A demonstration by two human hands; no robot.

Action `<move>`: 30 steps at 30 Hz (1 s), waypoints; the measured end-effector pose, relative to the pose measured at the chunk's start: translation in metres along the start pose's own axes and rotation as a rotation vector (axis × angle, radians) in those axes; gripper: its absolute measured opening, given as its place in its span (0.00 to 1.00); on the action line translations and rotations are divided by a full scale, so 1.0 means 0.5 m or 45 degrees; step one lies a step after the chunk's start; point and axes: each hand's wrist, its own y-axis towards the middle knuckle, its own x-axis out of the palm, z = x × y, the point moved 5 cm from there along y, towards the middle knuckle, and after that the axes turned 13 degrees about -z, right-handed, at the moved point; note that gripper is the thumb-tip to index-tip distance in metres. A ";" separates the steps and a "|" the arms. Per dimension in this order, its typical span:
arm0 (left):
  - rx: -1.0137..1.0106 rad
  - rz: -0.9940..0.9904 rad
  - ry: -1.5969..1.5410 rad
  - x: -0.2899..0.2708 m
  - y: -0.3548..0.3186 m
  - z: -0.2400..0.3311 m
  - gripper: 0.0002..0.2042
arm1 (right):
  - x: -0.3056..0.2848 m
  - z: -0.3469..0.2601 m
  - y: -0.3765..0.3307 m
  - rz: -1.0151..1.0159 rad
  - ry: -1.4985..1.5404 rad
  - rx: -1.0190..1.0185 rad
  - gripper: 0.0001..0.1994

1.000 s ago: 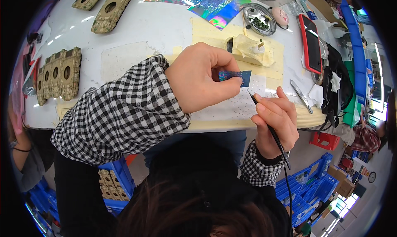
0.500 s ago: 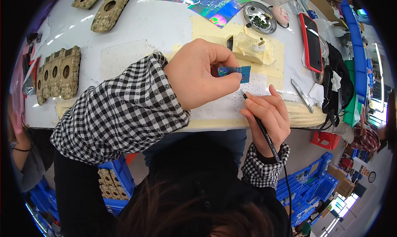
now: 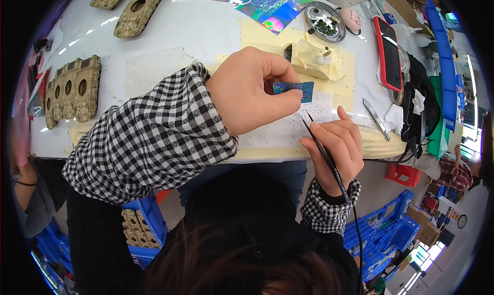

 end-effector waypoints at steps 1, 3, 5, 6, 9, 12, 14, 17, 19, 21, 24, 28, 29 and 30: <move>-0.001 -0.005 0.001 0.000 0.001 0.000 0.09 | 0.001 0.000 0.000 -0.004 -0.013 -0.007 0.15; -0.010 0.005 0.005 -0.001 -0.002 0.001 0.09 | 0.004 -0.003 0.002 -0.011 -0.031 -0.037 0.15; -0.012 0.007 0.010 -0.001 -0.003 0.001 0.09 | 0.005 -0.008 0.006 -0.021 -0.058 -0.065 0.14; -0.010 0.005 0.013 -0.001 -0.003 0.001 0.09 | 0.006 -0.009 0.008 -0.051 -0.063 -0.077 0.14; 0.002 0.007 0.007 -0.001 -0.002 0.000 0.09 | 0.008 -0.013 0.018 -0.157 -0.074 -0.108 0.13; 0.012 0.013 -0.007 -0.002 -0.004 0.001 0.09 | 0.009 -0.017 0.032 -0.268 -0.075 -0.121 0.12; 0.011 0.012 -0.012 -0.002 -0.004 0.002 0.09 | 0.007 -0.019 0.038 -0.312 -0.071 -0.119 0.12; -0.019 -0.002 -0.023 -0.002 -0.002 0.000 0.09 | -0.003 -0.009 0.037 -0.274 0.035 -0.108 0.11; -0.062 -0.017 -0.044 -0.002 -0.001 -0.001 0.09 | -0.013 0.003 0.027 -0.183 0.097 -0.055 0.10; -0.065 -0.032 -0.125 0.001 -0.002 0.000 0.10 | -0.016 0.010 0.014 -0.100 0.166 -0.016 0.10; -0.072 -0.057 -0.261 0.005 -0.003 -0.002 0.11 | -0.018 0.018 0.000 0.010 0.272 0.034 0.09; -0.101 -0.097 -0.344 0.010 0.004 -0.007 0.12 | -0.031 0.005 -0.002 0.199 0.351 0.052 0.15; -0.112 -0.103 -0.354 0.010 0.004 -0.005 0.11 | -0.031 0.000 0.002 0.194 0.347 0.030 0.16; -0.123 -0.110 -0.364 0.010 0.002 -0.003 0.11 | -0.030 -0.004 0.007 0.189 0.343 0.007 0.16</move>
